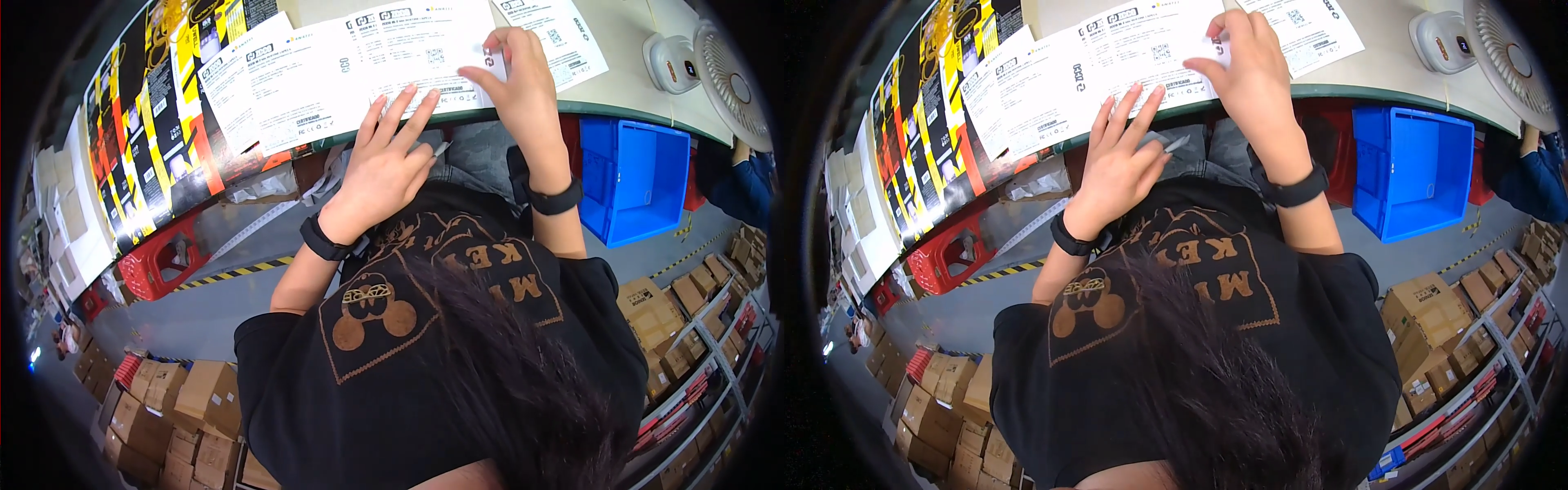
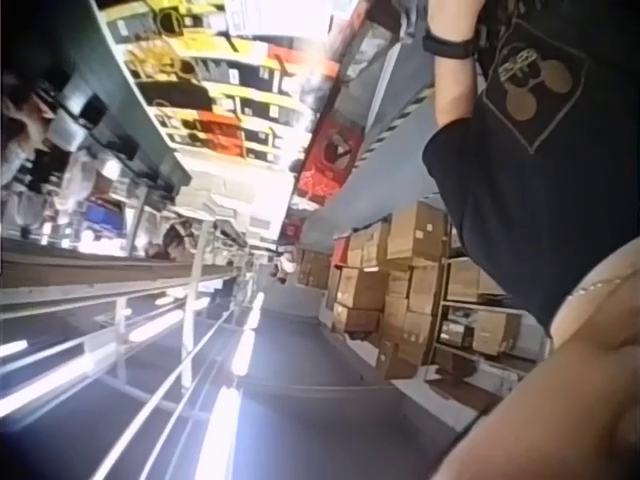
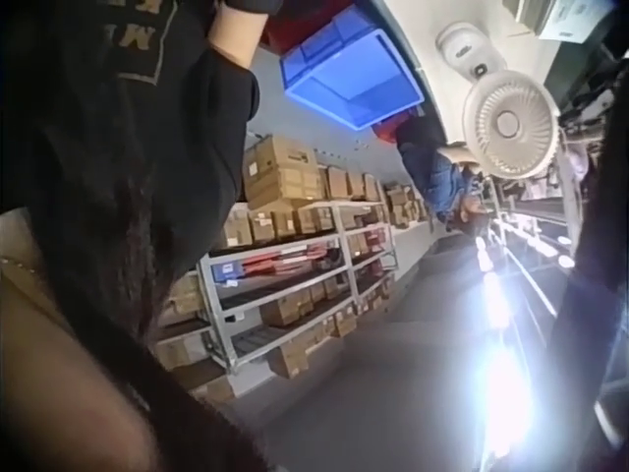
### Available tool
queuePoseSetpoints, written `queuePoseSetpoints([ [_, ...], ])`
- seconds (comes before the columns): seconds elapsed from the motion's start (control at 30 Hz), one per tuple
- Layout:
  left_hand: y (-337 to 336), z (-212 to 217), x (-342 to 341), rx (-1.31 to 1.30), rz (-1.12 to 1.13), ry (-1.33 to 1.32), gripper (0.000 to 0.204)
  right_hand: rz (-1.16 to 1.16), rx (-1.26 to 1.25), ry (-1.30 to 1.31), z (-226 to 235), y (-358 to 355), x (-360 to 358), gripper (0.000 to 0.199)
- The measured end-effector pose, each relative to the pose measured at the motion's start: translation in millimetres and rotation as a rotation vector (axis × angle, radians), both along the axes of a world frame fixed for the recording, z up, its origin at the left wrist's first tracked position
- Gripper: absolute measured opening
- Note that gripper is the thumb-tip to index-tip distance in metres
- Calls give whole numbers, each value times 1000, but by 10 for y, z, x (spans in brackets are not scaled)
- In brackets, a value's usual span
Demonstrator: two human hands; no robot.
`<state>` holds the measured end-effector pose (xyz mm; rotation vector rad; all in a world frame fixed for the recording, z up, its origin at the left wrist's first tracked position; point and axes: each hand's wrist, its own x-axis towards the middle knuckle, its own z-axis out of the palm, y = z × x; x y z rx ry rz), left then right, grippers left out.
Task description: The person peels small stickers from a roll and applies them to paper documents by hand. This process is repeated for several documents before they are gathered into a stack and moved to the side.
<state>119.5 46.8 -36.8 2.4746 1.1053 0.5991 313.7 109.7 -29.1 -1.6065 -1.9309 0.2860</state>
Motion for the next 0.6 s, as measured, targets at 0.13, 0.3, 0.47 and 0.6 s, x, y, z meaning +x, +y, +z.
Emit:
queuePoseSetpoints([
  [0.13,1,10,-21,0,4,-84,17,35,-107,163,109,-151,56,40],
  [0.3,-58,50,-121,-16,67,-26,17,-82,-284,466,227,-268,74,37],
  [0.47,-68,35,-104,27,50,33,16,-53,-342,563,247,-192,139,39],
  [0.6,-78,54,-79,44,51,49,16,-42,-429,863,206,-134,248,45],
])
